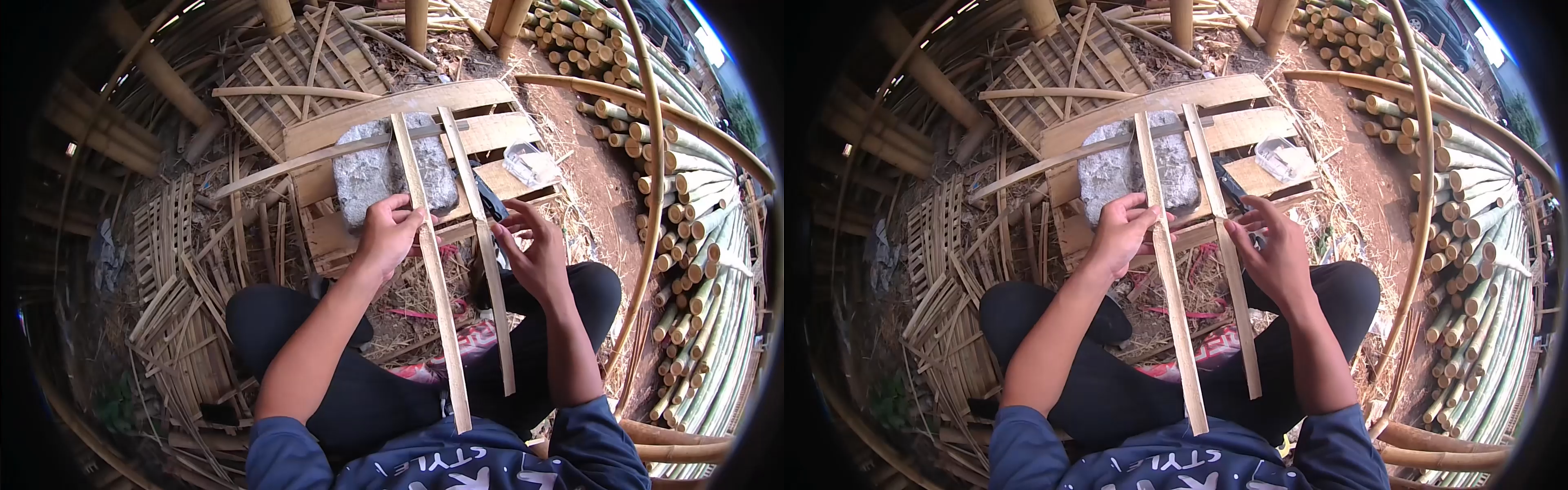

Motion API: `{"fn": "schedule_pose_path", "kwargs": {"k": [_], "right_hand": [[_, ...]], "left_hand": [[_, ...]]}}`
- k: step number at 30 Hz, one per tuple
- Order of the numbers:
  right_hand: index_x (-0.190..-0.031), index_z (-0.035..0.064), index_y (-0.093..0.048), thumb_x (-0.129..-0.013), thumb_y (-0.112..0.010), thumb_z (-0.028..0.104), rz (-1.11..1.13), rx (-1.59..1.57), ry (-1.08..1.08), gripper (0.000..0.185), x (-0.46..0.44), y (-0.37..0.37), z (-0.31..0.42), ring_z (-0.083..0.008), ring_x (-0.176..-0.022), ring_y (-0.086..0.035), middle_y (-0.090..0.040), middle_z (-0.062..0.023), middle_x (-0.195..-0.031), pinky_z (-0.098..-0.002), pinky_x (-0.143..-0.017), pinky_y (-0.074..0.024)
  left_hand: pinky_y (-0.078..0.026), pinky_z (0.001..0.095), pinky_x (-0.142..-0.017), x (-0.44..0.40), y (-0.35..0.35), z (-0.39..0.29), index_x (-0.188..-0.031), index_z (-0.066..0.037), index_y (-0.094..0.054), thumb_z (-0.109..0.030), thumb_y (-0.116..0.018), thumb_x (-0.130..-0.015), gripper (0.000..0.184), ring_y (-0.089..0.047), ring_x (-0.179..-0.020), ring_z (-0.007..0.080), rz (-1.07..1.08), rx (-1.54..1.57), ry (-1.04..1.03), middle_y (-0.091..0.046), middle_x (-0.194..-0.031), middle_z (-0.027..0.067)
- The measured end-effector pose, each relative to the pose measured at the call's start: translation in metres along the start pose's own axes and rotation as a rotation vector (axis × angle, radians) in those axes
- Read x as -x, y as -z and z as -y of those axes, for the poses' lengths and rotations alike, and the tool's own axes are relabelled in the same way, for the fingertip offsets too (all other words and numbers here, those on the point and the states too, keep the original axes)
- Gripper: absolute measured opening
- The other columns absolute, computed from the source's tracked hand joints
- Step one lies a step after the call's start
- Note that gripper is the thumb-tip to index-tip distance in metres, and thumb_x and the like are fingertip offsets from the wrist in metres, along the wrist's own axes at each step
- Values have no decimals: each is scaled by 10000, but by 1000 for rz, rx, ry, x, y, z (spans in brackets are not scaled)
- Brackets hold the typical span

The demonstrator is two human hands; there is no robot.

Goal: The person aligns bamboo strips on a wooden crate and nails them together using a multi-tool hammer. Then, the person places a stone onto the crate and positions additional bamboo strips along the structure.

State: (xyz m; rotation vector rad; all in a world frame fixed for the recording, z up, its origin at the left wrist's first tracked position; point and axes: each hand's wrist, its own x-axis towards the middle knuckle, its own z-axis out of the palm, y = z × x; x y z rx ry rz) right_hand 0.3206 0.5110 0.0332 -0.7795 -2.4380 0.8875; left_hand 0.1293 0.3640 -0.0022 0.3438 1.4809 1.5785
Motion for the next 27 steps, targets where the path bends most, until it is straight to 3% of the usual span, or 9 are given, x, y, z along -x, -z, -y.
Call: {"fn": "schedule_pose_path", "kwargs": {"k": [6, 7, 11, 20, 27], "right_hand": [[-1537, 122, -431, -908, -763, 332, 162, 20, -112, 741, 1, -6, -2, -315, -887, -756, -740, -203, -1069, -414, -793, -584], [-1587, 137, -344, -887, -782, 318, 188, 28, -111, 845, 0, -9, -3, -325, -879, -757, -742, -207, -1049, -410, -786, -585], [-1612, 133, -273, -854, -803, 254, 248, 9, -99, 933, -1, -18, -4, -325, -840, -750, -744, -190, -960, -394, -758, -583], [-1514, 90, -476, -832, -742, 147, 229, 42, -130, 734, -2, -29, -9, -300, -726, -704, -705, -196, -904, -406, -716, -564], [-1503, 115, -502, -827, -707, 135, 219, 63, -149, 707, -4, -29, -2, -313, -714, -689, -690, -215, -895, -414, -705, -553]], "left_hand": [[-660, 387, -638, 4, 6, 5, -1370, 80, -454, -96, -568, -1033, 396, -759, -778, 267, 29, -27, 14, -733, -1034, 180], [-661, 385, -639, 6, 4, 4, -1348, 81, -469, -91, -566, -1033, 371, -759, -779, 268, 17, -23, 3, -732, -1033, 182], [-661, 381, -622, 4, 1, 10, -1307, 71, -495, -90, -564, -1034, 324, -760, -765, 273, 37, -5, -18, -731, -1036, 191], [-660, 382, -591, -10, -6, 29, -1271, 73, -512, -84, -563, -1033, 290, -757, -746, 279, 93, -71, -118, -731, -1021, 202], [-661, 377, -589, -9, -6, 28, -1276, 95, -503, -73, -560, -1030, 303, -754, -737, 274, 75, -77, -121, -732, -1010, 208]]}}
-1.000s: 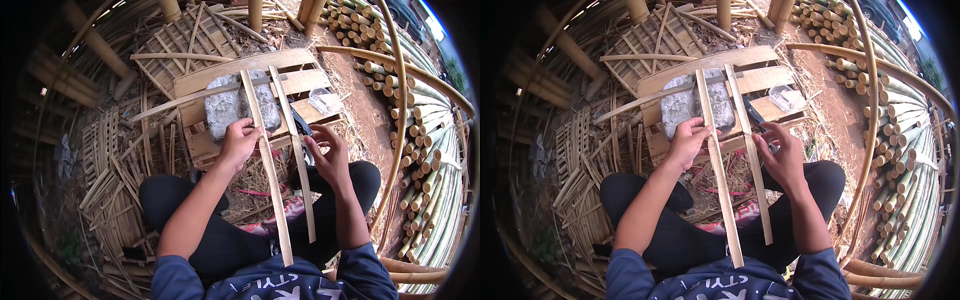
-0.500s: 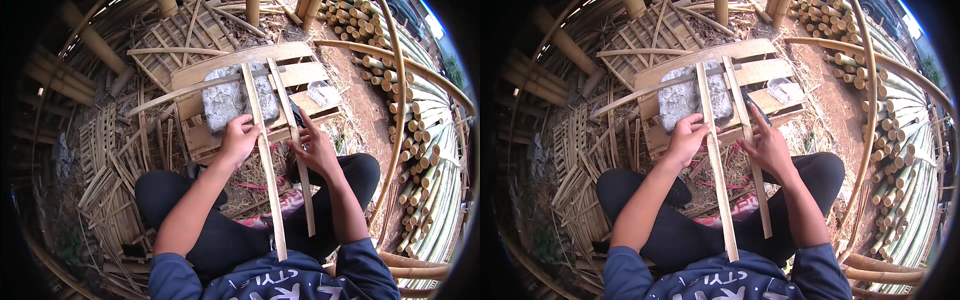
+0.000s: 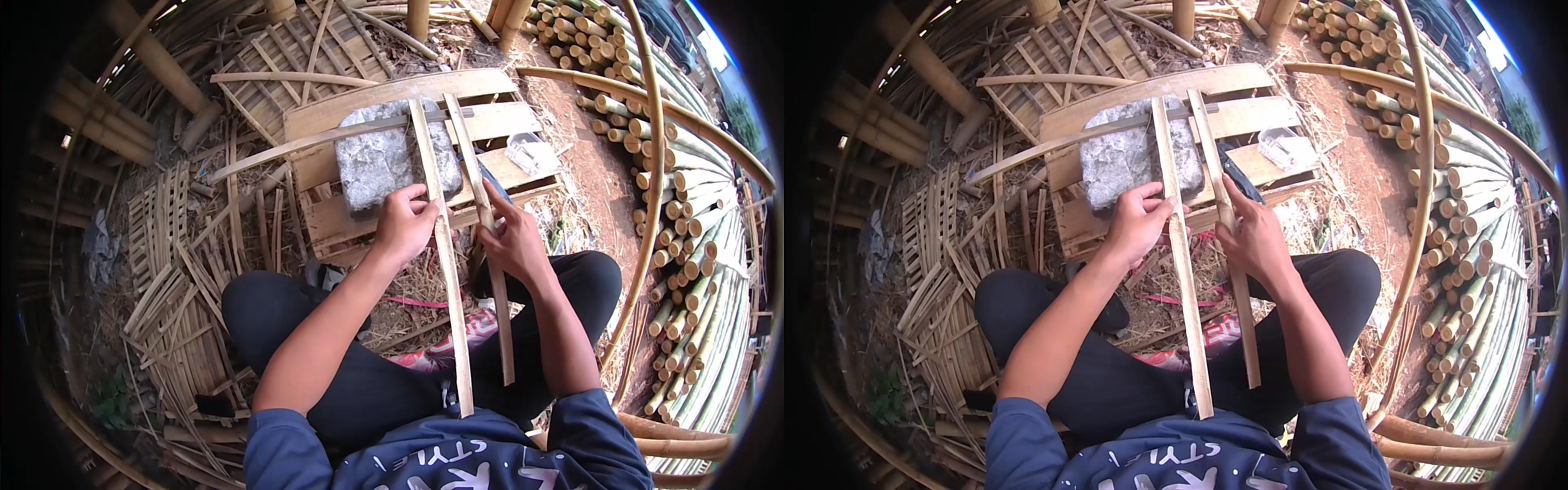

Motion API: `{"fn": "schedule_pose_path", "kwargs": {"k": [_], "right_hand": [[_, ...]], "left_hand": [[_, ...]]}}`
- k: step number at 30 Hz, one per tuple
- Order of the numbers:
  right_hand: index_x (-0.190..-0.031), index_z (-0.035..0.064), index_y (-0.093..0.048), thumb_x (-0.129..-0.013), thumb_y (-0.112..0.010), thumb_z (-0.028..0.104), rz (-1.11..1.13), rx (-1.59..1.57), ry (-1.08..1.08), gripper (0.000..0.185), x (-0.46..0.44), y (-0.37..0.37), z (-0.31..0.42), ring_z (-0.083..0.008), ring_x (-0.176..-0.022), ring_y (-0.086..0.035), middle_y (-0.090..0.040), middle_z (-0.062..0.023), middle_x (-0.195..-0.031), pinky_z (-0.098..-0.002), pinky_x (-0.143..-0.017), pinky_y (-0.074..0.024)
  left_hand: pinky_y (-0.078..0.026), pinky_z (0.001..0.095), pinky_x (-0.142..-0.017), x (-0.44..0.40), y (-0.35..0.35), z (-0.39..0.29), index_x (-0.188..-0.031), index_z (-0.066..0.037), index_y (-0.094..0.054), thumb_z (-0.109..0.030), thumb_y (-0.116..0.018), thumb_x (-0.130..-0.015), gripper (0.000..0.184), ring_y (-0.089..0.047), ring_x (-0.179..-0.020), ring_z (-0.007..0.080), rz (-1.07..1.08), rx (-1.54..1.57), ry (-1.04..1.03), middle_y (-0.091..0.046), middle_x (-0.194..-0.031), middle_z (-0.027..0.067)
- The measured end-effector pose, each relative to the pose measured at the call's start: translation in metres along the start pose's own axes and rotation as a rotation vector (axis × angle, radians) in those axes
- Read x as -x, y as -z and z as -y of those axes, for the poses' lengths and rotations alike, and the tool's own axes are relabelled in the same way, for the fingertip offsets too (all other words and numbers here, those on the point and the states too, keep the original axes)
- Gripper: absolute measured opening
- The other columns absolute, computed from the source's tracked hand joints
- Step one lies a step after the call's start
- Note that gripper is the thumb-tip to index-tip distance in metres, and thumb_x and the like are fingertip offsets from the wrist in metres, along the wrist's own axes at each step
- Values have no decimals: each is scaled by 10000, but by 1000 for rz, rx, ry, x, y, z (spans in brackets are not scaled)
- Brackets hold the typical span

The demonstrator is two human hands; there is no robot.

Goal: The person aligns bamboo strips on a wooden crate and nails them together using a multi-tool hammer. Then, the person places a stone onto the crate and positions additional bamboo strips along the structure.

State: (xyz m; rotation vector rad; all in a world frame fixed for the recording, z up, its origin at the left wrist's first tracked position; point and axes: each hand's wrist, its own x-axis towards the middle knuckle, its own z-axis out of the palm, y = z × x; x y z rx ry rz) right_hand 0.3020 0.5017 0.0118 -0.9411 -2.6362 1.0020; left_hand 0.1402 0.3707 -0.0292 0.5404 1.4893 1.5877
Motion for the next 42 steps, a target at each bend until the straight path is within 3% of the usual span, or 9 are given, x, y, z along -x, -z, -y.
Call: {"fn": "schedule_pose_path", "kwargs": {"k": [20, 42], "right_hand": [[-1459, 166, -561, -830, -694, 144, -22, 68, 76, 644, 0, 0, -4, -376, -797, -673, -666, -221, -903, -451, -759, -540], [-1442, 134, -567, -834, -684, 138, -14, 95, 97, 620, 0, 1, -2, -409, -826, -673, -670, -227, -925, -471, -771, -541]], "left_hand": [[-657, 360, -577, 1, -2, 5, -1257, 92, -529, -70, -560, -1029, 281, -753, -726, 263, -40, 17, -5, -740, -1000, 196], [-657, 355, -576, 3, -7, -5, -1287, 108, -515, -63, -562, -1023, 318, -751, -714, 258, -53, -9, 9, -740, -985, 196]]}}
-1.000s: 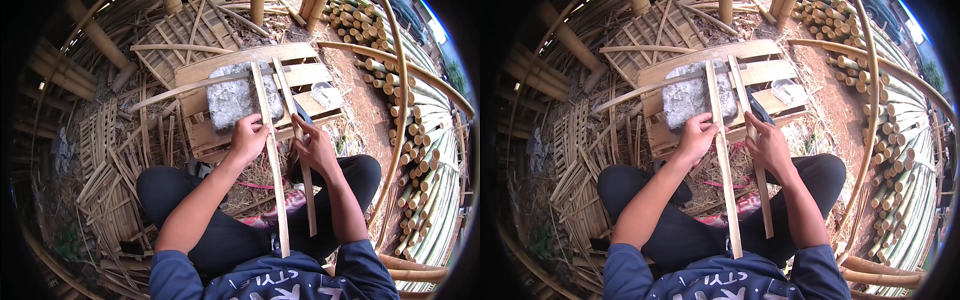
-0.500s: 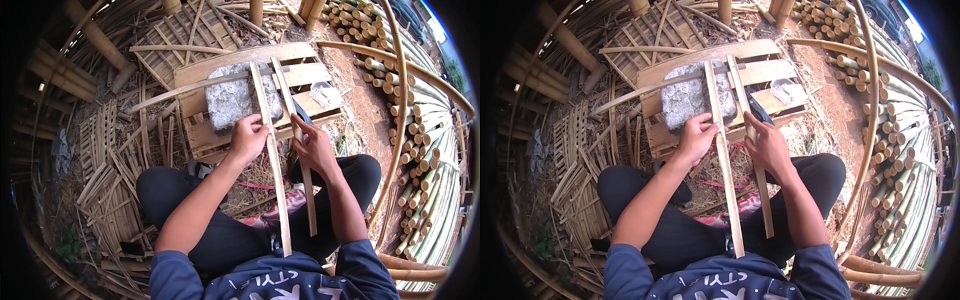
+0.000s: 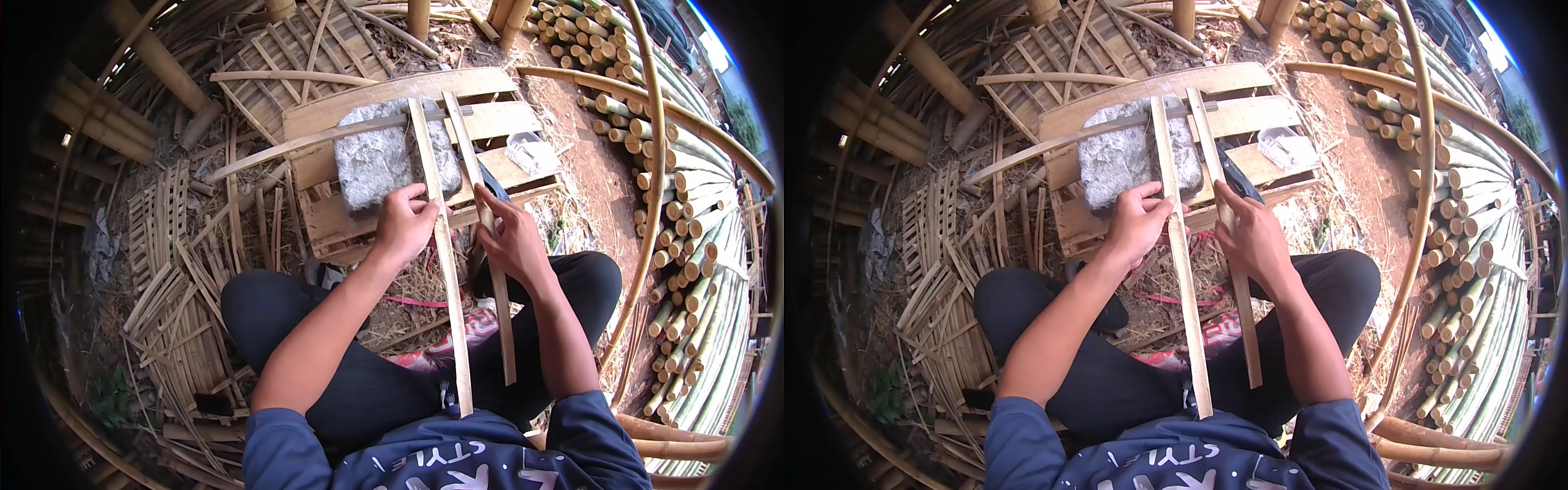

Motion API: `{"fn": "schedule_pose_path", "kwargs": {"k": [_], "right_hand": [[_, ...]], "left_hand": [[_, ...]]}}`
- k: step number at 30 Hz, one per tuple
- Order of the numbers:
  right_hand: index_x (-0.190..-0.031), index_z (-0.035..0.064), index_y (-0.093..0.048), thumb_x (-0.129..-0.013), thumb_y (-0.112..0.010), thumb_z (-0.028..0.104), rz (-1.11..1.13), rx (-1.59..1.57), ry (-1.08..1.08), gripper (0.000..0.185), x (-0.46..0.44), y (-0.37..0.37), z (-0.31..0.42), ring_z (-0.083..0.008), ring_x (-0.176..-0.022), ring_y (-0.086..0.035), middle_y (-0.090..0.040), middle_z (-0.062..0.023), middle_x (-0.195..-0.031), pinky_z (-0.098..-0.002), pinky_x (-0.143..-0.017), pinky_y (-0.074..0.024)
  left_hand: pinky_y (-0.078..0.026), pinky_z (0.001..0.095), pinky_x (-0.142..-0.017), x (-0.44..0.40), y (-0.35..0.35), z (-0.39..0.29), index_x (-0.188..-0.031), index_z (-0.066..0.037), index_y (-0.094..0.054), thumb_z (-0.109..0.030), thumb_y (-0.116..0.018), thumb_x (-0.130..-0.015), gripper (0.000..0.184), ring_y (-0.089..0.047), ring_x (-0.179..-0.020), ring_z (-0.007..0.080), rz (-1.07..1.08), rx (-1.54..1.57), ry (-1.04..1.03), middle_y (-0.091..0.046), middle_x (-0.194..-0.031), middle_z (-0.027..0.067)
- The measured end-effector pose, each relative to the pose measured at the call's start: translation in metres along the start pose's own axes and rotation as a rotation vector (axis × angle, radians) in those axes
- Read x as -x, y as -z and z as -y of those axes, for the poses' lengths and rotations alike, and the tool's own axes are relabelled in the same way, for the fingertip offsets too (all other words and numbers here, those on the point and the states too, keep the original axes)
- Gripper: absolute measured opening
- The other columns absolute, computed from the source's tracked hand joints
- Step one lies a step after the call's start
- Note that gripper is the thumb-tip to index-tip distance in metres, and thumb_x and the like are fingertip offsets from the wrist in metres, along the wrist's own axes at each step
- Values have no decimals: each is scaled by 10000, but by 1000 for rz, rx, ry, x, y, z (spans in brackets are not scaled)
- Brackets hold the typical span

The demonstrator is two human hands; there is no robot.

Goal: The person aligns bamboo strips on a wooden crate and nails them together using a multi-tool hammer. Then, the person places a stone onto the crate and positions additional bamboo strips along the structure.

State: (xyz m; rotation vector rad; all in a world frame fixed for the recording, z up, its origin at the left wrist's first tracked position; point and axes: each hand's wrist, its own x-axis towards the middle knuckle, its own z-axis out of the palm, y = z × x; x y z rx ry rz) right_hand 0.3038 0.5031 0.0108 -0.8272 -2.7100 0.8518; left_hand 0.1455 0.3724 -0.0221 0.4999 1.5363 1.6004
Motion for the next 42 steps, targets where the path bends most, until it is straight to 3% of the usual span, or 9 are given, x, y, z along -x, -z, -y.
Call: {"fn": "schedule_pose_path", "kwargs": {"k": [42], "right_hand": [[-1457, 122, -536, -850, -679, 124, 2, 18, 56, 624, 0, 0, -1, -425, -857, -658, -661, -226, -932, -487, -790, -530]], "left_hand": [[-645, 351, -559, -7, 6, -2, -1144, 96, -587, -88, -575, -1027, 219, -746, -696, 237, -24, 67, 57, -742, -981, 179]]}}
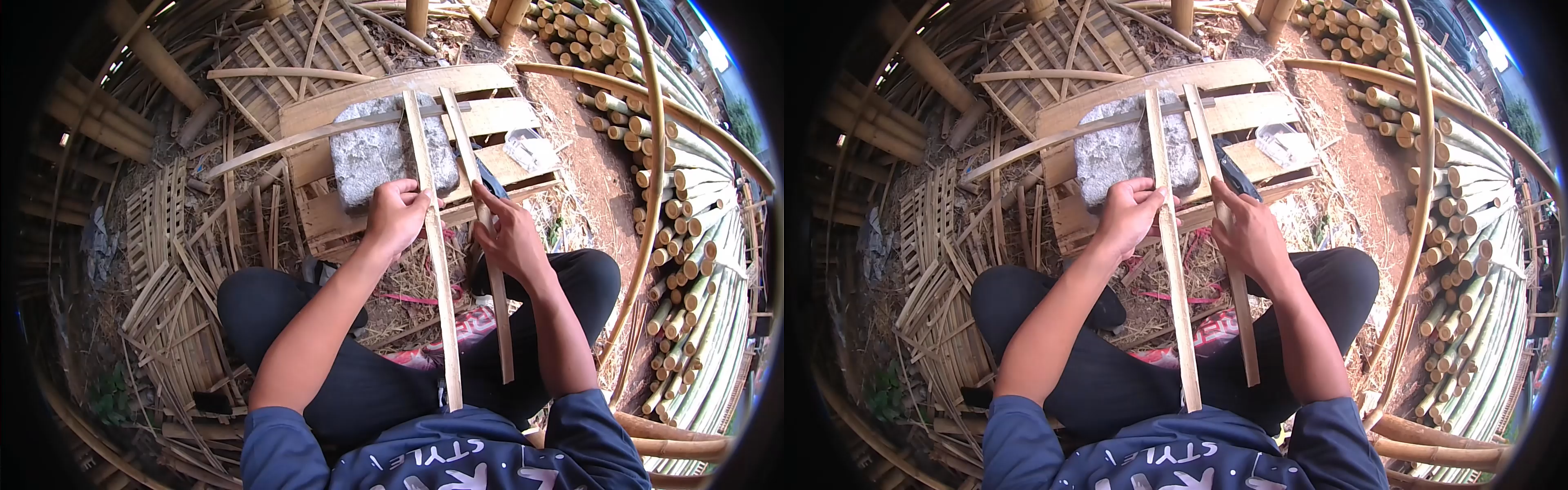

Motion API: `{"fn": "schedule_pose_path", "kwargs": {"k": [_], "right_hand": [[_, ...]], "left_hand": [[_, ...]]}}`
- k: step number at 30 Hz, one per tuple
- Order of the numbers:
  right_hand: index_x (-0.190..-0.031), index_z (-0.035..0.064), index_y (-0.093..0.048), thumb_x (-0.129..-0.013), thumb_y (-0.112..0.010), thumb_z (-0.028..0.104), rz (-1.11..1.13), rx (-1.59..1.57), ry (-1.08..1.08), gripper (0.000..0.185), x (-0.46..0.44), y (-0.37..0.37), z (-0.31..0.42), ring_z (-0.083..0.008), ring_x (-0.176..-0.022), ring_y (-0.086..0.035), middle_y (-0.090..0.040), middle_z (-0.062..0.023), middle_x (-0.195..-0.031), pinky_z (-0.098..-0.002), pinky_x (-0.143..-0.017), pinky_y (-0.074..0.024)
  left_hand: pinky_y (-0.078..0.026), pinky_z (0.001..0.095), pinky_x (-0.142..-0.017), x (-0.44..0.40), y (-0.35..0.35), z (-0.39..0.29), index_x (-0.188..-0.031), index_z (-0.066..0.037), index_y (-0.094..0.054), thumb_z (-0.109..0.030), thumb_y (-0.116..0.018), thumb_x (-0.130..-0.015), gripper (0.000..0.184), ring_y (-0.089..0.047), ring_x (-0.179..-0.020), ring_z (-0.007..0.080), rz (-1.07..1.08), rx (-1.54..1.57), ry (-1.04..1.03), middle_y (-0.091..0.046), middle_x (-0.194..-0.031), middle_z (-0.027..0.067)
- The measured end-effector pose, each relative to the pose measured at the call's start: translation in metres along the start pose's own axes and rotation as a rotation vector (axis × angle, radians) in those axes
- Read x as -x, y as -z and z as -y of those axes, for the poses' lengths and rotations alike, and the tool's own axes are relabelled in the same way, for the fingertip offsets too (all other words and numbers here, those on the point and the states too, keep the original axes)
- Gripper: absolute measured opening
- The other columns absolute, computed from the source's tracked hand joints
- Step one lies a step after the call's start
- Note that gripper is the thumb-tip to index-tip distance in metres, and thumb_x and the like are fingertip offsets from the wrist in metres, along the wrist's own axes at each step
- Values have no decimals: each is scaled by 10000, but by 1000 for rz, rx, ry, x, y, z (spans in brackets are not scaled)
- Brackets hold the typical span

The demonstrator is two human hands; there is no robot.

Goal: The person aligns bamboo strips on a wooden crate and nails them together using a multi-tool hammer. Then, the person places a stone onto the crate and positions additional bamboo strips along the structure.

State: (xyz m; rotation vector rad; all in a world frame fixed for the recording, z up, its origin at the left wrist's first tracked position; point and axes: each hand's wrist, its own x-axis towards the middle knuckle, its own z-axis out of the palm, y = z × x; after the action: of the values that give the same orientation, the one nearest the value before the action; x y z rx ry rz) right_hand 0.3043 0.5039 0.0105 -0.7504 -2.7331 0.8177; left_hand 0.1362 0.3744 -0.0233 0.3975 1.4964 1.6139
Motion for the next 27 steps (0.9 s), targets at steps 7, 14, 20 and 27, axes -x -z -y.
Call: {"fn": "schedule_pose_path", "kwargs": {"k": [7, 14, 20, 27], "right_hand": [[-1455, 99, -535, -850, -676, 113, 1, 9, -4, 621, 1, 1, 2, -425, -878, -665, -671, -237, -959, -477, -799, -538], [-1454, 131, -554, -845, -687, 113, -40, -26, 34, 624, 2, -4, -4, -373, -812, -667, -693, -234, -964, -440, -777, -539], [-1472, 137, -547, -847, -685, 114, -59, -7, 58, 639, 1, -6, -7, -338, -753, -669, -700, -240, -977, -410, -751, -543], [-1467, 134, -553, -848, -678, 117, -45, -5, 45, 631, 2, -5, -5, -344, -790, -688, -706, -244, -990, -411, -769, -547]], "left_hand": [[-649, 361, -569, 2, -3, -3, -1190, 102, -562, -85, -568, -1029, 247, -748, -707, 243, -22, -39, -1, -740, -990, 184], [-658, 375, -604, 5, -5, -6, -1204, 81, -582, -96, -555, -1039, 243, -749, -734, 244, -22, -47, 34, -741, -997, 174], [-659, 382, -630, 4, -7, -7, -1194, 77, -584, -90, -543, -1041, 231, -752, -744, 259, -48, -53, 33, -742, -1003, 173], [-656, 385, -620, -2, -6, -4, -1216, 83, -529, -71, -531, -1033, 239, -755, -751, 278, -35, -59, 5, -743, -1009, 190]]}}
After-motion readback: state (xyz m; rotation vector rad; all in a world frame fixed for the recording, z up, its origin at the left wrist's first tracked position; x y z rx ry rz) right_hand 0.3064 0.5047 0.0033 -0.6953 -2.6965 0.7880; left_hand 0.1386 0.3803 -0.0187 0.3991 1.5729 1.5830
